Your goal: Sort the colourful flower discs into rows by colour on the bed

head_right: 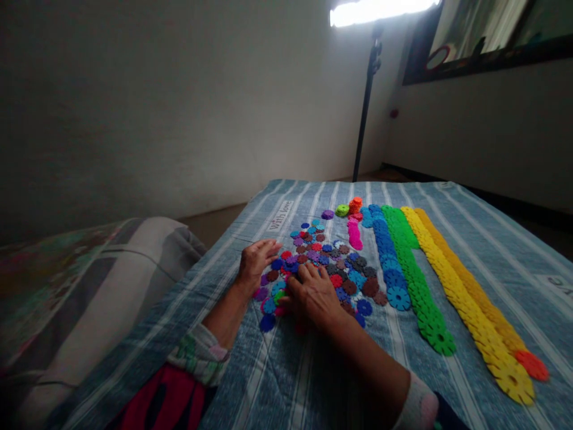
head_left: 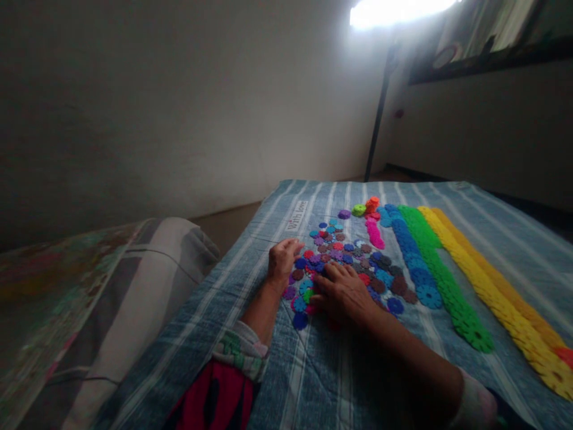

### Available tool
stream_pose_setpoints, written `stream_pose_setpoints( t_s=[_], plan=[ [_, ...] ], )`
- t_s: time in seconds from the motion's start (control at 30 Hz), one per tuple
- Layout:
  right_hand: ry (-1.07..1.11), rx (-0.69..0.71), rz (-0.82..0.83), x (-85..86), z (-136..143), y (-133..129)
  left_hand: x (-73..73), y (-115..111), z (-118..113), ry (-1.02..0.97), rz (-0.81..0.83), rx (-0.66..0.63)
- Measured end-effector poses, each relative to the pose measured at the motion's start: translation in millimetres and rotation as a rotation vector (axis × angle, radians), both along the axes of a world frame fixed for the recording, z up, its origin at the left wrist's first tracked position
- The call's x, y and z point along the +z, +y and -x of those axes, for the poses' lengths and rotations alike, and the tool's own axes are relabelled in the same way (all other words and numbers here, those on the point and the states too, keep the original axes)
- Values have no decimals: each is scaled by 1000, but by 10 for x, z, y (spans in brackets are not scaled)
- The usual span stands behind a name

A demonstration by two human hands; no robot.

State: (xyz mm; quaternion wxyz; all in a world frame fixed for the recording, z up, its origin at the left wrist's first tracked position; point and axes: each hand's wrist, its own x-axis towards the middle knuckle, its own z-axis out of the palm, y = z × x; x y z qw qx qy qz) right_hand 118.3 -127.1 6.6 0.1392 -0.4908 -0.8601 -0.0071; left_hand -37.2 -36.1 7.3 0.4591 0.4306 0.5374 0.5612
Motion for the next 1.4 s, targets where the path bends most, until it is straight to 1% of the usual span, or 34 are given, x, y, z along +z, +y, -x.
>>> stream_pose_setpoints(
  t_s=[0.17,0.27,0.4,0.5,0.6,0.73,0.87,1.0,1.2,1.4],
  plan=[
    [46,41,-27,-29,8,-27,-12,-10,1,33,-19,-23],
    [67,9,-21,-58,-2,-10,-22,-17,1,44,-24,-26],
    [79,-31,-53,-78,-20,29,-34,-15,3,59,-24,-29],
    [51,-46,-46,-58,-23,31,-34,-19,1,54,-29,-33],
    [16,-95,-13,-25,-42,20,-23,-32,-6,49,-28,-33],
    [21,-147,-20,-2,-61,26,-8,-45,-16,43,-22,-31],
    [40,-98,-24,-1,5,68,-11,-37,-21,58,-25,-33],
    [29,-112,-3,-3,78,124,-27,-21,-17,90,-42,-38],
    [-2,-92,-7,11,75,143,-32,-26,-30,97,-49,-32],
    [-23,-1,-46,11,82,140,-28,-58,-99,8,-61,6]
  ],
)
